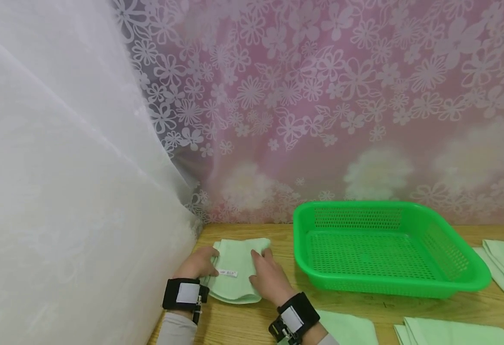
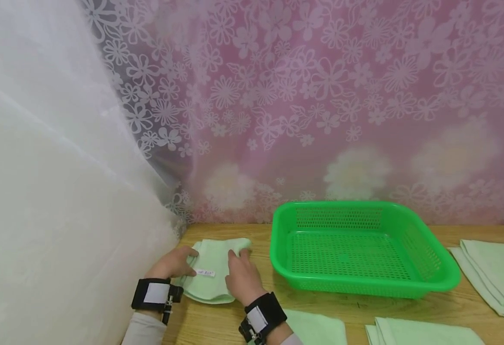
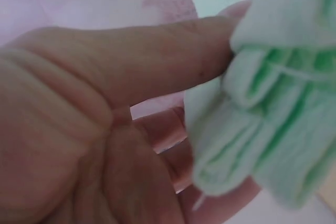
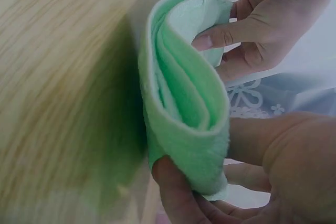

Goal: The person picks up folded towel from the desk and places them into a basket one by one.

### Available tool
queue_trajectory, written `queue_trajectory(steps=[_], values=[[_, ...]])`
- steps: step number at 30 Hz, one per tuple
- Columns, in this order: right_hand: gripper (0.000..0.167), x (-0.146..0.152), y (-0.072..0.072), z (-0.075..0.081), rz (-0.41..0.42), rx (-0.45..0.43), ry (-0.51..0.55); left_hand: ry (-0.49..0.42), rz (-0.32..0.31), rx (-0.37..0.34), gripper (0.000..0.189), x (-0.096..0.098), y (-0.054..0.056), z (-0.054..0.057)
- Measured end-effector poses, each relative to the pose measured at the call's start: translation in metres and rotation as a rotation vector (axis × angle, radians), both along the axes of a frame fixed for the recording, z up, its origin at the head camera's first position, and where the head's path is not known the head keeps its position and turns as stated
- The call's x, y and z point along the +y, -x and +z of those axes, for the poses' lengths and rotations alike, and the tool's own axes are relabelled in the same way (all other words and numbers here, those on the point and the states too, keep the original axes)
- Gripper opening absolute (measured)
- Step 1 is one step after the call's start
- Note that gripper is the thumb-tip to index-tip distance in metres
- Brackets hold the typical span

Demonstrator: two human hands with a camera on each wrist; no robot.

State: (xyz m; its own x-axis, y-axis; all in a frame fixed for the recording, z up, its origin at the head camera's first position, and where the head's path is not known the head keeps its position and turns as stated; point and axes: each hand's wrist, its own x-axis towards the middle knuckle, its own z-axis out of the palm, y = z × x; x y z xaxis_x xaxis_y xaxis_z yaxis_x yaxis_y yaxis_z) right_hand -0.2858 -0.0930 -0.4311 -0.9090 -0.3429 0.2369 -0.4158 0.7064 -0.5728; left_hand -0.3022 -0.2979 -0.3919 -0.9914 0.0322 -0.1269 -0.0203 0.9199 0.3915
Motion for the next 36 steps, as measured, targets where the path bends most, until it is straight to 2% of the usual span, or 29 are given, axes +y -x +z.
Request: queue_trajectory(steps=[5, 12, 19, 25, 36], values=[[0.061, -0.001, -0.002, 0.011, -0.005, 0.037, 0.017, -0.012, 0.014, 0.039, 0.055, -0.003, -0.006, 0.013], [0.059, 0.001, -0.010, 0.032, 0.013, 0.169, 0.044, -0.042, -0.022, 0.112, 0.055, -0.005, -0.021, 0.038], [0.062, 0.010, -0.025, 0.063, 0.019, 0.156, 0.103, -0.037, -0.031, 0.207, 0.053, 0.011, -0.039, 0.061], [0.062, 0.017, -0.033, 0.075, 0.020, 0.172, 0.092, -0.020, -0.032, 0.242, 0.052, 0.021, -0.046, 0.070], [0.062, 0.043, -0.043, 0.090, 0.018, 0.218, 0.110, -0.077, -0.057, 0.273, 0.055, 0.035, -0.051, 0.077]])
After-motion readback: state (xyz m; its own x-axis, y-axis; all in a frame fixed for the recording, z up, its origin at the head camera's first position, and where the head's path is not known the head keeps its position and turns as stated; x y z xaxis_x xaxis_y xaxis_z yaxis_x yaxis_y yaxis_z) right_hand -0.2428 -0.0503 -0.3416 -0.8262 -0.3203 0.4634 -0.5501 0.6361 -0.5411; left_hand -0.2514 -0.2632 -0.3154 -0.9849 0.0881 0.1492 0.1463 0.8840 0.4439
